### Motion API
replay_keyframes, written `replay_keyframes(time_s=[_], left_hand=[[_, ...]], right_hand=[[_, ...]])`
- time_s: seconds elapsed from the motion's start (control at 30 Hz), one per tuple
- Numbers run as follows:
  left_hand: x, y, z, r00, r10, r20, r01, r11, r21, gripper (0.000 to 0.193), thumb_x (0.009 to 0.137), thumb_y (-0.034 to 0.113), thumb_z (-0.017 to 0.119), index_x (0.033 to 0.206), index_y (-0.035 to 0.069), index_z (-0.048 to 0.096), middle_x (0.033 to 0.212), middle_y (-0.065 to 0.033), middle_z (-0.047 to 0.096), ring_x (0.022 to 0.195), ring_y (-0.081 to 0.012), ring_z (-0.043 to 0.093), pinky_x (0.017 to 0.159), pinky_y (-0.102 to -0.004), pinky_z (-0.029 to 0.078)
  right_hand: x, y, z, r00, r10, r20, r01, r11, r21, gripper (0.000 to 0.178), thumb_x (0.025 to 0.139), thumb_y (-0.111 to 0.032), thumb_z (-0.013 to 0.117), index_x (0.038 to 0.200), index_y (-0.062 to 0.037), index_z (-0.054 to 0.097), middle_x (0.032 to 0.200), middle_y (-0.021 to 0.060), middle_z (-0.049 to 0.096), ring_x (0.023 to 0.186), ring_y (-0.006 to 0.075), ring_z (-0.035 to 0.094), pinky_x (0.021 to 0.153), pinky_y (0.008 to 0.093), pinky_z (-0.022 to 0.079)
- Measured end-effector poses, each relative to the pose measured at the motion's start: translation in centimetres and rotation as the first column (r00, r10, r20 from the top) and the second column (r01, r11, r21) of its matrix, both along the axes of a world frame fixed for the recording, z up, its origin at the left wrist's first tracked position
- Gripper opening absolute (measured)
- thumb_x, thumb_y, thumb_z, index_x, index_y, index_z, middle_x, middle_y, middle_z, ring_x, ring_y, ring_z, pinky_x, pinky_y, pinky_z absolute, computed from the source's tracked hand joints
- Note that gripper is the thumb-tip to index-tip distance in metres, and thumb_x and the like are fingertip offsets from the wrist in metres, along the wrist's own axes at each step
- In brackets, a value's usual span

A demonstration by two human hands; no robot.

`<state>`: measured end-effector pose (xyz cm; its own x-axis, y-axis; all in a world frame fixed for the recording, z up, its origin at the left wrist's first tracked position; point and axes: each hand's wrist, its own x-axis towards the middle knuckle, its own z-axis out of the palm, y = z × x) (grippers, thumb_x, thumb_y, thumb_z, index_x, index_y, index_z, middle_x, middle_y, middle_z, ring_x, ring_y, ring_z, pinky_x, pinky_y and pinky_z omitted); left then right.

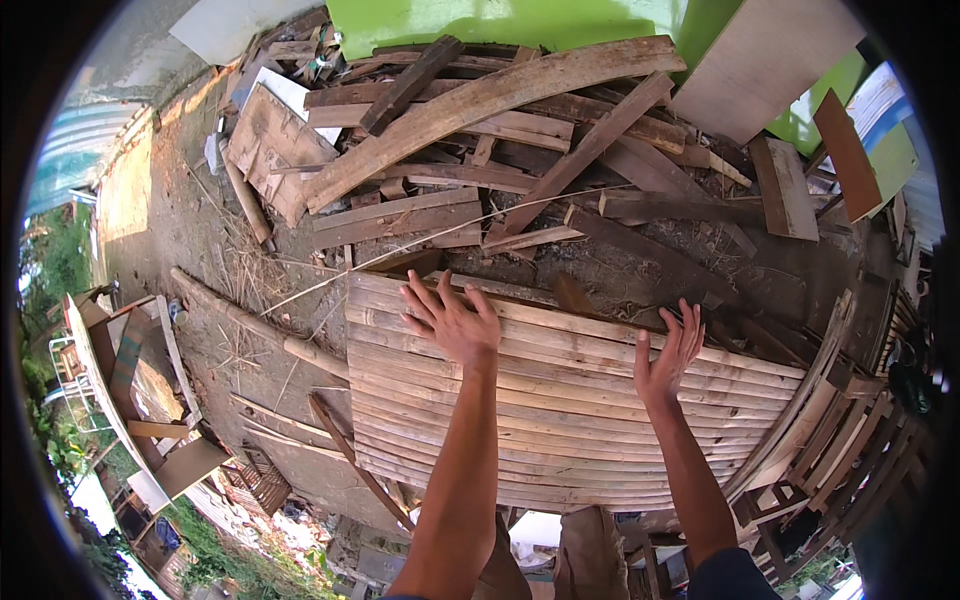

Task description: The person sits on the ground and uses a curved blade to split long bamboo poles into thin strips. They repeatedly position the pole, strike it with the blade, and peel away the resulting strips.

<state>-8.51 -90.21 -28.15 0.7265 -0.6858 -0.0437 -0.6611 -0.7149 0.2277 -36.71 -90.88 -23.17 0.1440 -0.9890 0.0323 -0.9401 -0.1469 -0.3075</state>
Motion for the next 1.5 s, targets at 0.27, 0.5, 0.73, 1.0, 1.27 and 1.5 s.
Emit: replay_keyframes(time_s=[0.27, 0.5, 0.73, 1.0, 1.27, 1.5], left_hand=[[-0.1, -0.7, 0.1, 1.000, -0.017, -0.014, 0.016, 0.999, -0.029, 0.039, 0.094, 0.035, 0.048, 0.121, 0.012, 0.065, 0.161, -0.0189, 0.027, 0.153, -0.0385, 0.012, 0.119, -0.0581, 0.003], [0.2, -0.3, -0.1, 0.998, -0.040, -0.038, 0.040, 0.999, 0.005, 0.035, 0.096, 0.035, 0.048, 0.111, 0.010, 0.068, 0.158, -0.0176, 0.032, 0.151, -0.0449, 0.010, 0.118, -0.0608, -0.001], [0.2, -0.9, 0.3, 0.992, -0.113, -0.057, 0.116, 0.993, 0.040, 0.031, 0.093, 0.034, 0.053, 0.107, 0.009, 0.066, 0.154, -0.0181, 0.037, 0.150, -0.0490, 0.008, 0.117, -0.0626, -0.002], [0.2, -0.6, 0.1, 0.994, -0.090, -0.060, 0.091, 0.995, 0.028, 0.027, 0.087, 0.029, 0.057, 0.102, 0.010, 0.068, 0.154, -0.0167, 0.038, 0.150, -0.0487, 0.009, 0.118, -0.0619, -0.002], [0.2, -0.2, 0.6, 0.997, -0.060, -0.053, 0.062, 0.997, 0.043, 0.028, 0.085, 0.027, 0.056, 0.103, 0.009, 0.067, 0.152, -0.0166, 0.040, 0.149, -0.0489, 0.012, 0.118, -0.0620, -0.002], [0.3, -0.7, 0.4, 0.996, -0.087, -0.038, 0.088, 0.996, 0.033, 0.030, 0.088, 0.030, 0.053, 0.105, 0.009, 0.066, 0.152, -0.0164, 0.041, 0.149, -0.0482, 0.013, 0.118, -0.0624, -0.001]], right_hand=[[7.9, -14.8, -16.1, 0.926, 0.170, 0.336, -0.374, 0.517, 0.770, 0.041, 0.092, -0.025, 0.069, 0.119, 0.0037, 0.057, 0.112, 0.0211, 0.063, 0.110, 0.0318, 0.063, 0.095, 0.0416, 0.050], [11.0, -14.7, -26.5, 0.738, 0.660, 0.141, -0.562, 0.485, 0.670, 0.069, 0.090, -0.020, 0.066, 0.144, 0.0098, 0.034, 0.150, 0.0293, 0.036, 0.138, 0.0405, 0.040, 0.117, 0.0459, 0.033], [11.6, -13.3, -35.8, 0.609, 0.762, -0.218, -0.536, 0.598, 0.596, 0.058, 0.094, -0.010, 0.055, 0.147, 0.0033, 0.037, 0.146, 0.0220, 0.045, 0.139, 0.0383, 0.040, 0.119, 0.0499, 0.026], [14.6, -15.3, -33.7, 0.612, 0.759, -0.220, -0.363, 0.518, 0.775, 0.034, 0.094, -0.011, 0.055, 0.126, -0.0031, 0.064, 0.130, 0.0168, 0.062, 0.119, 0.0330, 0.063, 0.105, 0.0491, 0.043], [14.3, -17.4, -29.6, 0.681, 0.725, -0.099, -0.392, 0.476, 0.787, 0.029, 0.085, -0.019, 0.070, 0.108, -0.0006, 0.070, 0.107, 0.0211, 0.072, 0.101, 0.0317, 0.071, 0.083, 0.0415, 0.059], [15.0, -20.1, -23.1, 0.818, 0.570, 0.080, -0.501, 0.636, 0.587, 0.044, 0.073, -0.026, 0.082, 0.104, 0.0029, 0.068, 0.099, 0.0257, 0.071, 0.096, 0.0392, 0.070, 0.082, 0.0465, 0.058]])
